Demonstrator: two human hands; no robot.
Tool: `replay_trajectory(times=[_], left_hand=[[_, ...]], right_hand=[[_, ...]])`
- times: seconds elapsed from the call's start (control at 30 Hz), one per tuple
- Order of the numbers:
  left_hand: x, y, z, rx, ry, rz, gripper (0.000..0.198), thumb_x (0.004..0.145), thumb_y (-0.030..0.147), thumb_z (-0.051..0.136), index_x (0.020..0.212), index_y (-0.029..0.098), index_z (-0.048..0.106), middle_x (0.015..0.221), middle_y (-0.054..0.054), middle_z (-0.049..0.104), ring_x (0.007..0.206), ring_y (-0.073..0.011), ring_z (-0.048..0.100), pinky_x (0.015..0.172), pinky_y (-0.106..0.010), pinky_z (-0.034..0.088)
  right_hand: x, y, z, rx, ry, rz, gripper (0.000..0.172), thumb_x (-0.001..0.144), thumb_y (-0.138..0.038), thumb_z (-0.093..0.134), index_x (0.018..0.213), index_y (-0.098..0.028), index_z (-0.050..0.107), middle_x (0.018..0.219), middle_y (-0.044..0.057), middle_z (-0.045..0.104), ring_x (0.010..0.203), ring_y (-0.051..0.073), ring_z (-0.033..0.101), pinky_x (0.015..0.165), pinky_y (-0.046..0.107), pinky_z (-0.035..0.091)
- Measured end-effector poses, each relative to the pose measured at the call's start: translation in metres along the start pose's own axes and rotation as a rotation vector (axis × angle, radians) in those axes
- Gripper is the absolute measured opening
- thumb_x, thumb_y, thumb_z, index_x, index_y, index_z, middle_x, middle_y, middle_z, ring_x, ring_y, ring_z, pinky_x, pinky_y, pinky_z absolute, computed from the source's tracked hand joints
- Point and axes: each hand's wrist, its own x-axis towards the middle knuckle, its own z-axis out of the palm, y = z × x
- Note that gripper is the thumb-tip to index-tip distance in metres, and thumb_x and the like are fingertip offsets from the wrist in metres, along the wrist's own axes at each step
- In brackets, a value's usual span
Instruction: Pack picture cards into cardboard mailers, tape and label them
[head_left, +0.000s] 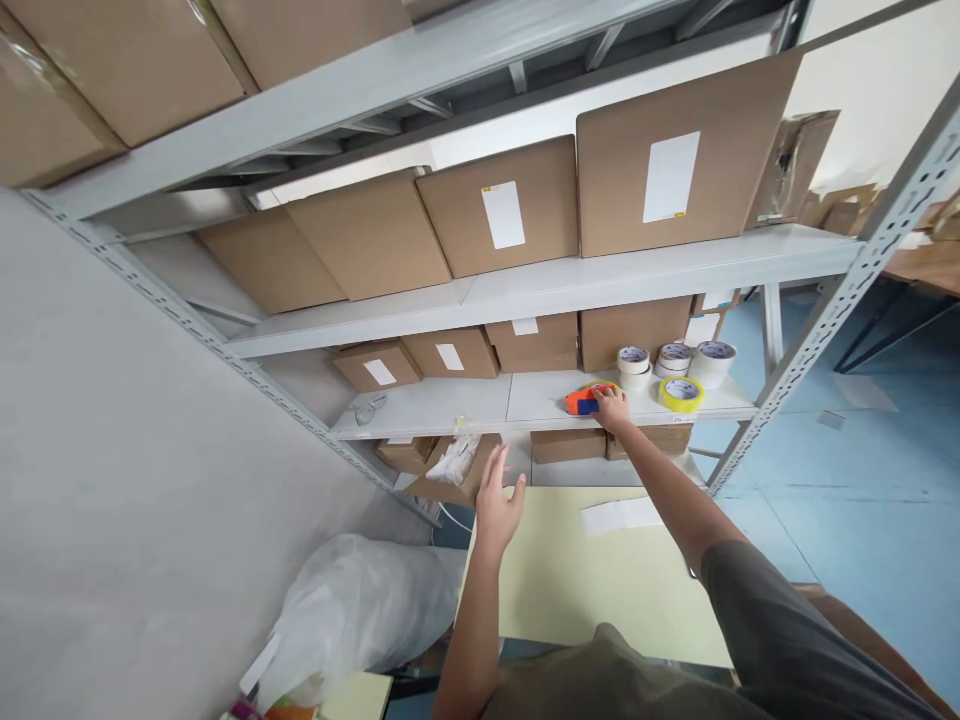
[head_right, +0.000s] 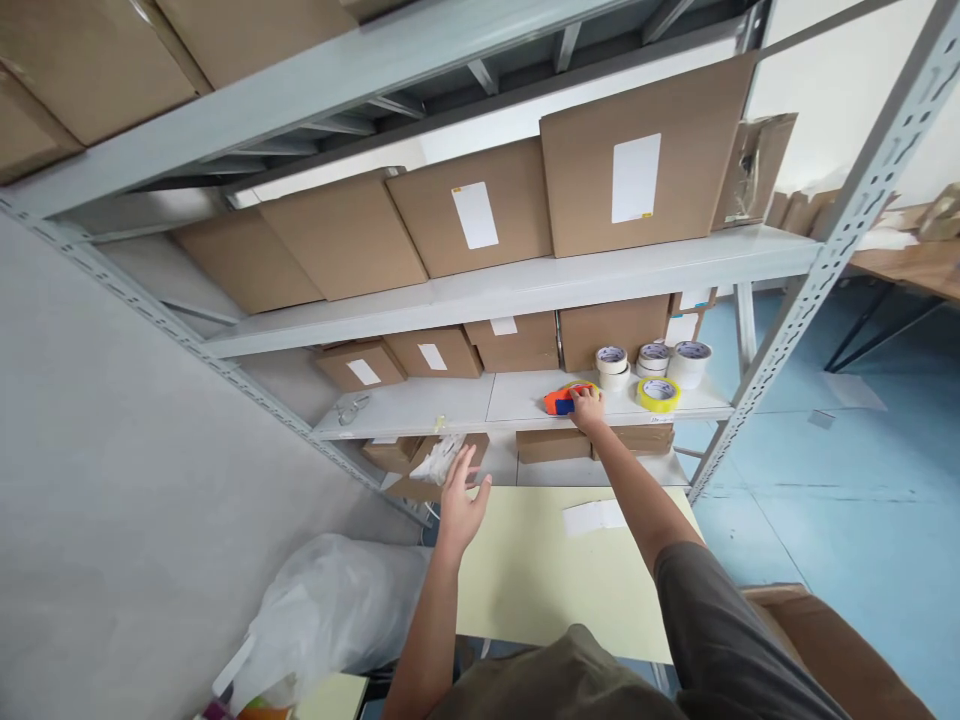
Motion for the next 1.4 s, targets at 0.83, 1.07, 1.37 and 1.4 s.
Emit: replay_trajectory(times=[0.83, 1.07, 1.37, 1.4], left_hand=[[-0.151, -0.077, -0.063, 0.371, -0.248, -0.236, 0.054, 0.099, 0.024, 0.055, 0.153, 0.024, 0.058, 0.151, -0.010, 0.063, 0.142, -0.0270, 0.056, 0.120, -0.048, 0.048], [-0.229, -0.106, -0.126, 0.401, -0.081, -0.366, 0.051, 0.099, 0.025, 0.057, 0.150, 0.026, 0.061, 0.149, -0.009, 0.065, 0.138, -0.0274, 0.060, 0.119, -0.048, 0.049], [-0.336, -0.169, -0.248, 0.400, 0.153, -0.498, 0.053, 0.100, 0.027, 0.058, 0.152, 0.021, 0.058, 0.152, -0.012, 0.063, 0.142, -0.0274, 0.058, 0.122, -0.048, 0.046], [-0.350, -0.180, -0.264, 0.401, 0.188, -0.526, 0.053, 0.100, 0.028, 0.057, 0.152, 0.021, 0.058, 0.152, -0.013, 0.063, 0.142, -0.0279, 0.058, 0.122, -0.049, 0.046]], right_hand=[[-0.249, -0.080, 0.131, 0.867, -0.253, -0.427, 0.058, 0.101, -0.055, 0.058, 0.151, -0.026, 0.060, 0.157, 0.014, 0.059, 0.147, 0.033, 0.055, 0.120, 0.057, 0.047], [-0.275, -0.168, 0.137, 0.815, -0.381, -0.628, 0.057, 0.101, -0.049, 0.058, 0.153, -0.027, 0.059, 0.159, 0.012, 0.057, 0.149, 0.032, 0.052, 0.123, 0.056, 0.045], [-0.347, -0.320, 0.182, 0.729, -0.512, -0.817, 0.056, 0.100, -0.047, 0.058, 0.151, -0.024, 0.061, 0.157, 0.013, 0.059, 0.147, 0.032, 0.054, 0.123, 0.055, 0.045], [-0.356, -0.340, 0.189, 0.713, -0.530, -0.838, 0.056, 0.100, -0.046, 0.058, 0.151, -0.023, 0.061, 0.157, 0.014, 0.059, 0.147, 0.032, 0.054, 0.123, 0.055, 0.045]])
